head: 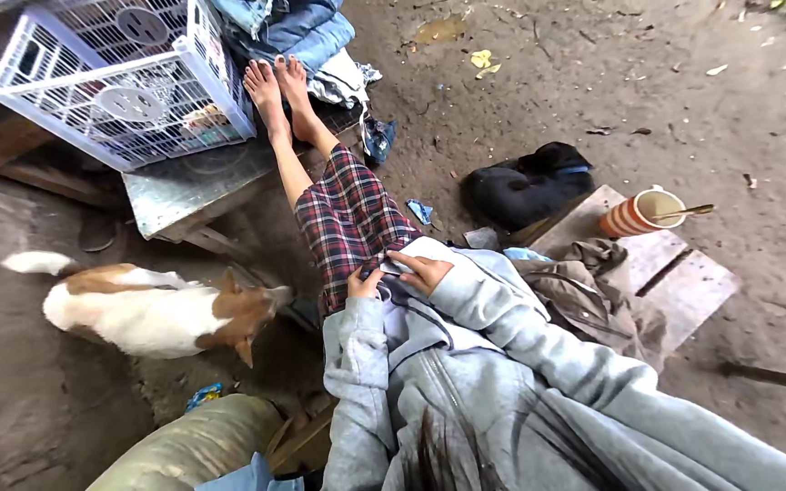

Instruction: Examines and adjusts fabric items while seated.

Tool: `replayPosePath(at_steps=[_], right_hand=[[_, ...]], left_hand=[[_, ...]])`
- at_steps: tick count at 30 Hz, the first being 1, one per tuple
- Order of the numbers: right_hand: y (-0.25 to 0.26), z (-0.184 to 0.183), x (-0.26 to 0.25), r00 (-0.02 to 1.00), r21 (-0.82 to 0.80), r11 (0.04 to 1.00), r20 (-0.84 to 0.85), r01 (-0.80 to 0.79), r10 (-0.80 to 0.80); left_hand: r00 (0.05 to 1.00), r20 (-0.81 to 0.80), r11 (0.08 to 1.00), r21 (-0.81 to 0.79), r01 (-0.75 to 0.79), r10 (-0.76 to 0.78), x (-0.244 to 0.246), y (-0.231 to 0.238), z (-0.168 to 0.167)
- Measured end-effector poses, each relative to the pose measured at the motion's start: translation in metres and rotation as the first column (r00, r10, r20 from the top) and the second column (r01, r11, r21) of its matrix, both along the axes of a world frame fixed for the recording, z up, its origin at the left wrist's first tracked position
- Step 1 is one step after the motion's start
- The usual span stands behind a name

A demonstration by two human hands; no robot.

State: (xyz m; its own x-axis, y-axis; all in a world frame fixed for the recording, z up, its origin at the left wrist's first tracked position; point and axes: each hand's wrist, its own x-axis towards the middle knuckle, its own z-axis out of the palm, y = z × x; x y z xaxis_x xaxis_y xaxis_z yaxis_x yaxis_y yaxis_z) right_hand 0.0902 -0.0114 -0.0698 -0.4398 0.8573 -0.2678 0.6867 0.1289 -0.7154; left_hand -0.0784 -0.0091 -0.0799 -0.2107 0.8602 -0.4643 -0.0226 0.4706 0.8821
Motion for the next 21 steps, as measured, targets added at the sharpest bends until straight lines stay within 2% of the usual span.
replayPosePath(at_steps=[7, 10, 13, 15, 16, 18, 21], right_hand=[[0.000, -0.002, -0.003, 0.997, 0.061, 0.998, -0.072, 0.009, -0.005], [0.008, -0.002, -0.002, 0.961, -0.113, 0.993, -0.267, 0.045, -0.074], [0.016, -0.013, 0.000, 0.850, -0.316, 0.946, -0.479, 0.068, -0.220], [0.018, -0.012, 0.001, 0.801, -0.434, 0.900, -0.522, 0.047, -0.293], [0.018, -0.014, 0.001, 0.790, -0.448, 0.893, -0.533, 0.041, -0.303], [0.018, -0.016, 0.000, 0.820, -0.376, 0.925, -0.513, 0.049, -0.252], [0.017, 0.001, -0.002, 0.963, -0.190, 0.982, -0.262, 0.012, -0.063]], left_hand=[[0.999, -0.015, 0.998, 0.056, 0.035, -0.035, 0.000, -0.001, -0.003], [0.995, -0.047, 0.995, 0.040, 0.090, -0.088, -0.001, 0.000, -0.002], [0.985, -0.093, 0.988, 0.023, 0.150, -0.148, -0.004, 0.002, 0.000], [0.978, -0.123, 0.986, -0.005, 0.167, -0.167, -0.003, 0.002, 0.003], [0.979, -0.129, 0.987, -0.009, 0.161, -0.161, -0.003, 0.001, 0.004], [0.985, -0.119, 0.992, -0.006, 0.122, -0.122, -0.001, 0.001, 0.005], [0.995, -0.088, 0.998, -0.017, 0.052, -0.054, -0.001, -0.002, 0.004]])
